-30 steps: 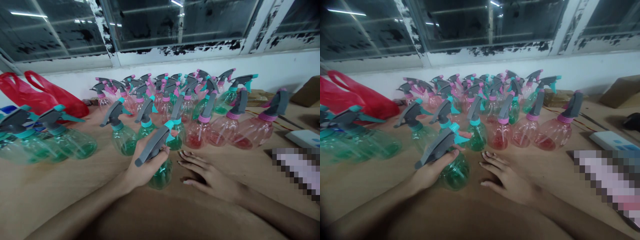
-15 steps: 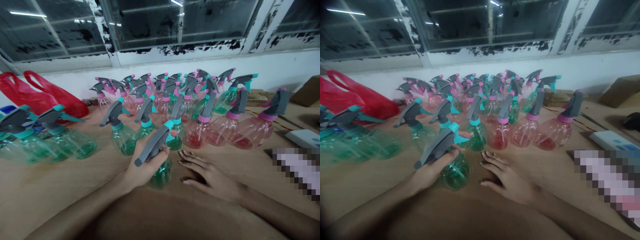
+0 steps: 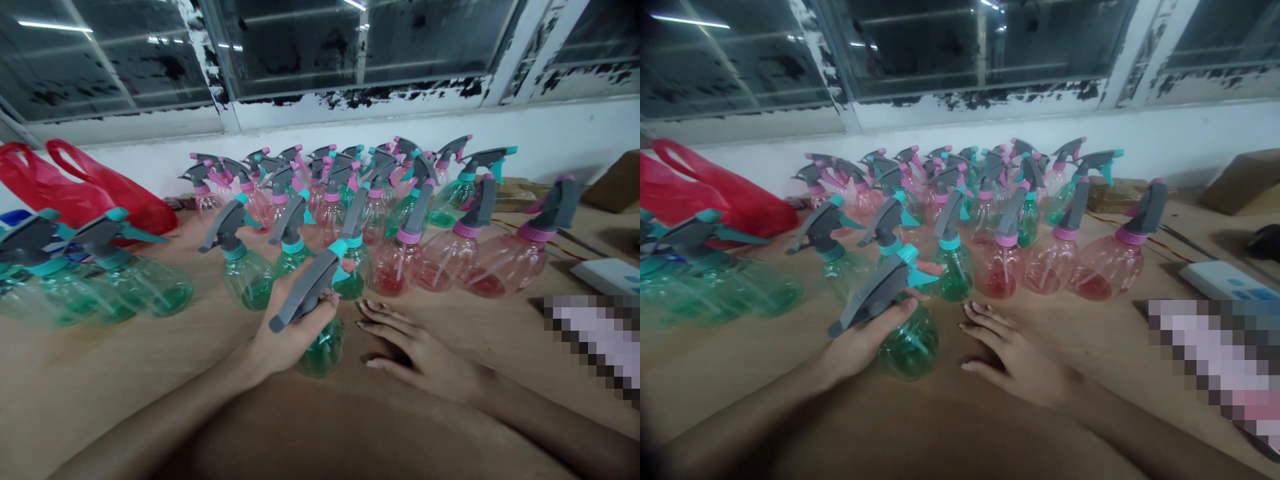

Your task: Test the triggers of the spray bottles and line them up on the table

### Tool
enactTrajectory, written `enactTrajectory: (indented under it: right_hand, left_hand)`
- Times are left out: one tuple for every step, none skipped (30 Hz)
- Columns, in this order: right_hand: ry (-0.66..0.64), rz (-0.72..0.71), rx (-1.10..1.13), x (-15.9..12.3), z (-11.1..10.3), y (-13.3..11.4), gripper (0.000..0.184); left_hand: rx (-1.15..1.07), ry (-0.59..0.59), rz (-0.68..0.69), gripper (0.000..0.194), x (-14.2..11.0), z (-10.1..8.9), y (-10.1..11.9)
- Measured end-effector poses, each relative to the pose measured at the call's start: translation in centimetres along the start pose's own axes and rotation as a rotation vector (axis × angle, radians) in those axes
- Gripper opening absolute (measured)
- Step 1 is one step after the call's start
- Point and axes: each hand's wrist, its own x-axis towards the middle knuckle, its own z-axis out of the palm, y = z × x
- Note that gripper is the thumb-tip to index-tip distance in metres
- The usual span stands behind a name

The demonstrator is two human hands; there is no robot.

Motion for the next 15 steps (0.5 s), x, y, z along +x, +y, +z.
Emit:
enactTrajectory:
  right_hand:
    - [0.003,0.000,0.002,-0.01,0.02,0.02,0.052]
    - [0.005,-0.002,0.005,-0.01,0.03,0.06,0.052]
    - [0.007,-0.005,0.007,-0.01,0.04,0.10,0.052]
    - [0.007,-0.007,0.009,-0.01,0.05,0.16,0.052]
    - [0.006,-0.010,0.010,0.00,0.07,0.21,0.052]
    - [0.003,-0.012,0.008,0.01,0.08,0.27,0.052]
    - [0.000,-0.015,0.002,0.01,0.09,0.31,0.052]
    - [-0.004,-0.016,-0.005,0.02,0.10,0.35,0.052]
    - [-0.005,-0.016,-0.011,0.01,0.11,0.36,0.052]
    - [-0.004,-0.017,-0.012,0.01,0.12,0.37,0.052]
    - [-0.001,-0.016,-0.009,0.00,0.13,0.36,0.052]
    - [0.003,-0.013,-0.003,-0.02,0.13,0.34,0.052]
    - [0.006,-0.009,0.003,-0.03,0.14,0.32,0.052]
    - [0.008,-0.007,0.007,-0.05,0.14,0.31,0.051]
    - [0.007,-0.006,0.008,-0.06,0.15,0.30,0.051]
  left_hand:
    - [0.005,0.002,0.003,0.004,-0.02,-0.01,-0.04]
    - [0.010,-0.001,0.000,0.004,-0.04,-0.02,-0.08]
    - [0.015,-0.002,-0.003,0.004,-0.06,-0.03,-0.13]
    - [0.020,-0.002,-0.006,0.004,-0.08,-0.06,-0.18]
    - [0.026,-0.003,-0.008,0.004,-0.08,-0.09,-0.24]
    - [0.030,-0.004,-0.005,0.004,-0.06,-0.12,-0.31]
    - [0.031,-0.005,0.004,0.004,-0.02,-0.16,-0.37]
    - [0.029,-0.008,0.017,0.004,0.03,-0.19,-0.44]
    - [0.024,-0.012,0.028,0.006,0.09,-0.23,-0.51]
    - [0.016,-0.019,0.034,0.008,0.16,-0.27,-0.55]
    - [0.005,-0.026,0.037,0.010,0.22,-0.32,-0.58]
    - [-0.006,-0.037,0.037,0.013,0.27,-0.37,-0.58]
    - [-0.018,-0.052,0.038,0.016,0.31,-0.44,-0.56]
    - [-0.029,-0.067,0.041,0.018,0.35,-0.51,-0.51]
    - [-0.033,-0.081,0.051,0.021,0.37,-0.58,-0.47]
